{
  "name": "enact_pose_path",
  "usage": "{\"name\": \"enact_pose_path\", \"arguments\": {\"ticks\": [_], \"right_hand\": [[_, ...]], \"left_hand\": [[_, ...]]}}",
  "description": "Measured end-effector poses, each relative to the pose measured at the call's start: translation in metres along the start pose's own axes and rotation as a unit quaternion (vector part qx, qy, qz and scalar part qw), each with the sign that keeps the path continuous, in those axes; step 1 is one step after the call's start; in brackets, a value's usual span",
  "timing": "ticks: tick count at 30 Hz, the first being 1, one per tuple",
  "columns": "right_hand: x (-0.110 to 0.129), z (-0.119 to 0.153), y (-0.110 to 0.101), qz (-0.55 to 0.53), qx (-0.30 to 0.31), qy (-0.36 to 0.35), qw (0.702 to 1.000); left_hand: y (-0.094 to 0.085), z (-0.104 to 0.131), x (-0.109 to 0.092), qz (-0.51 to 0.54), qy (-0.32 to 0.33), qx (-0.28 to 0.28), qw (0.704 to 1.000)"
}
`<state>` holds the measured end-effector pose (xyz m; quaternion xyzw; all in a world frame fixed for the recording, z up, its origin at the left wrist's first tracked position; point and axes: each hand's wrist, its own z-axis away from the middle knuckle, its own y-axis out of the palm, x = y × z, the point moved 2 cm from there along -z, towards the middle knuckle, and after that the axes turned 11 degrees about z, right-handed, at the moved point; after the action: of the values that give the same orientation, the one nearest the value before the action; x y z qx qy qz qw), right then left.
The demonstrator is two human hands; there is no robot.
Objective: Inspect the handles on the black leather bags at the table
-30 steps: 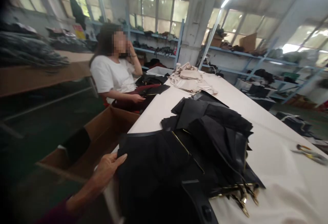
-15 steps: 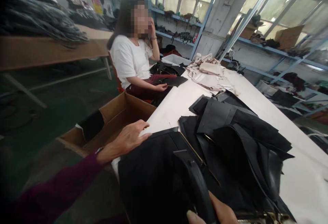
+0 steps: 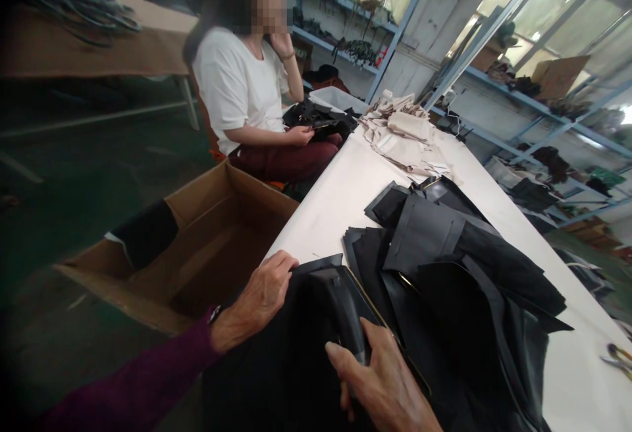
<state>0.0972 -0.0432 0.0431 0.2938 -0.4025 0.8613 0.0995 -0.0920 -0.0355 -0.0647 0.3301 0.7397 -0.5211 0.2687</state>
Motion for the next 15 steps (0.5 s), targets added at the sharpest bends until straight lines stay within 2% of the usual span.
{"name": "enact_pose_path", "arguments": {"ticks": [3,6,11,15], "right_hand": [[0.006,-0.019,-0.006,0.002,-0.021,0.003,1.0],[0.014,-0.027,-0.019,0.01,-0.042,0.012,0.999],[0.017,-0.012,-0.039,0.058,-0.042,0.054,0.996],[0.011,0.001,-0.037,0.053,-0.006,0.126,0.991]], "left_hand": [[-0.001,0.0,-0.001,0.003,-0.013,0.016,1.0],[-0.002,-0.001,-0.004,-0.011,-0.028,0.033,0.999],[-0.006,-0.003,-0.006,-0.021,-0.046,0.053,0.997],[-0.004,-0.003,-0.003,-0.012,-0.049,0.052,0.997]]}}
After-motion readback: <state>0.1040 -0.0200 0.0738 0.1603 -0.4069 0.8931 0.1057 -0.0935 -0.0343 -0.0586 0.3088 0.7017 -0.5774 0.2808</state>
